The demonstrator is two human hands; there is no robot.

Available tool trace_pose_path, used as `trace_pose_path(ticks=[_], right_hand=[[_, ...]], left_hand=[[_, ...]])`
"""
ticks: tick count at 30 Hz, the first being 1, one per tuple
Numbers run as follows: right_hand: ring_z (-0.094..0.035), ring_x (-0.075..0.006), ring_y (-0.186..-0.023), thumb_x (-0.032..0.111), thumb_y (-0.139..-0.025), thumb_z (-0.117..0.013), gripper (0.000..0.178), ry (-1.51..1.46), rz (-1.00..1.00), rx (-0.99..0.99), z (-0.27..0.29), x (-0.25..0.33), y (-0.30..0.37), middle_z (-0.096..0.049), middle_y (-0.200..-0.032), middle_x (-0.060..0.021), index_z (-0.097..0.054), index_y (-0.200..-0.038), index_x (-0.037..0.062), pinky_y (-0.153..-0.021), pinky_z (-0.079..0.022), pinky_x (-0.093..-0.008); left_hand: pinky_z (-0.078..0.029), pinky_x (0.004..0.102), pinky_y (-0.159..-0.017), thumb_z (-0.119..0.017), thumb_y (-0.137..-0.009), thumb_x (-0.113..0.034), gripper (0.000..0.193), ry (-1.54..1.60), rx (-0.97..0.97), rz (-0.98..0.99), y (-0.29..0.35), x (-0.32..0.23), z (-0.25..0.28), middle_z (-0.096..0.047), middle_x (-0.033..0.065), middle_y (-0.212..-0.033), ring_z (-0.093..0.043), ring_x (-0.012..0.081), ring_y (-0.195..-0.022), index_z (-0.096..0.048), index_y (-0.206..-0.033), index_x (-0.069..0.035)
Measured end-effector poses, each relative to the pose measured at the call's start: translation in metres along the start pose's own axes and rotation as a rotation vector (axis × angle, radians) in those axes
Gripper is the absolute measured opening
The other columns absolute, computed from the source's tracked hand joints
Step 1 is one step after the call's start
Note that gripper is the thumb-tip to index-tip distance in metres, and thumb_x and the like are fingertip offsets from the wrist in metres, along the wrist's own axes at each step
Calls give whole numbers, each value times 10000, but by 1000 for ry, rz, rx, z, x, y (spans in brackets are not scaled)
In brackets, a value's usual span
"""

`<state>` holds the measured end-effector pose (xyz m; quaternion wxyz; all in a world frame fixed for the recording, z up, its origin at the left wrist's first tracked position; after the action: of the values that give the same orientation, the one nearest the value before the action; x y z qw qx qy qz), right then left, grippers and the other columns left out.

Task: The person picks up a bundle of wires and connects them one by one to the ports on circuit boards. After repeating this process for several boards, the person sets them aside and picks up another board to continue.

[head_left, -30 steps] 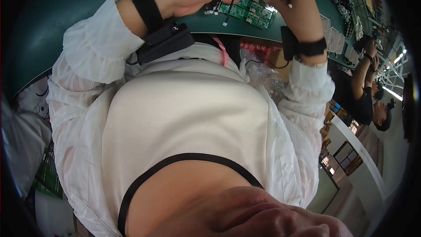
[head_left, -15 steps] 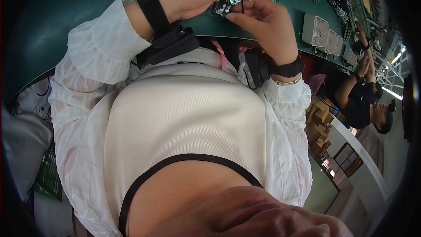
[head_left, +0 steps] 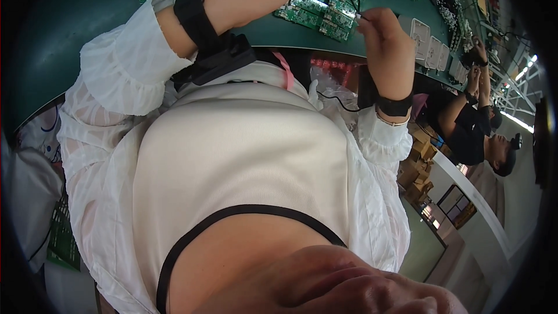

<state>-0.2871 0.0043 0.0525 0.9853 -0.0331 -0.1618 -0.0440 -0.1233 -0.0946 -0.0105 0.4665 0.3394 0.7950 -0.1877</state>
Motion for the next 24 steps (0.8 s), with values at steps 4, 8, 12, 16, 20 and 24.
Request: trace_pose_path(ticks=[4,8,12,16,20,24], right_hand=[[-702,-149,-773,29,-898,-749,71,312,163,-221,28,-11,8,-749,-876,-85,-721,-945,-15,-730,-529,-238],[-684,-110,-841,11,-882,-772,101,-326,-272,-178,20,-56,21,-747,-923,-51,-736,-973,-15,-783,-519,-222],[-672,-89,-861,4,-882,-776,109,-680,-319,-22,-10,-48,21,-747,-957,-28,-747,-985,-13,-799,-520,-222],[-680,-105,-859,-13,-882,-766,91,-695,-288,21,-30,-32,8,-749,-949,-42,-738,-967,-32,-814,-524,-226],[-690,-111,-842,-22,-870,-764,119,-528,-79,1,-36,-23,-4,-756,-939,-50,-731,-984,-19,-799,-537,-236],[-705,-136,-818,-29,-858,-757,126,-268,75,-17,-35,-10,-8,-755,-920,-61,-723,-973,9,-769,-551,-250]], left_hand=[[-514,259,-877,-468,-1104,-141,254,81,71,-141,0,-4,-1,-642,80,-1137,-584,105,-932,-618,-1151,58],[-515,259,-867,-463,-1106,-143,263,180,156,-207,0,-2,-2,-642,98,-1132,-582,118,-915,-617,-1149,65],[-512,251,-847,-466,-1106,-147,262,295,30,125,-5,21,1,-640,103,-1109,-578,124,-896,-617,-1136,65],[-508,241,-832,-472,-1106,-157,262,290,33,205,-4,29,1,-640,97,-1087,-576,124,-887,-619,-1122,59],[-502,236,-823,-473,-1108,-168,266,311,51,206,-8,36,6,-642,92,-1072,-576,123,-890,-618,-1111,55],[-497,242,-829,-473,-1109,-175,265,314,55,220,-7,37,4,-645,84,-1061,-580,121,-895,-620,-1102,45]])
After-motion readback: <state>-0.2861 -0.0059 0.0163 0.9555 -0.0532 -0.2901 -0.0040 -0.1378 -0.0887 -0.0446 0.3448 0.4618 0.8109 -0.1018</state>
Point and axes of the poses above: each hand's wrist, its own y-axis away from the middle knuckle, its own z-axis out of the back of the hand, x = y × z, the point moved 7 cm from there along -y, towards the middle knuckle
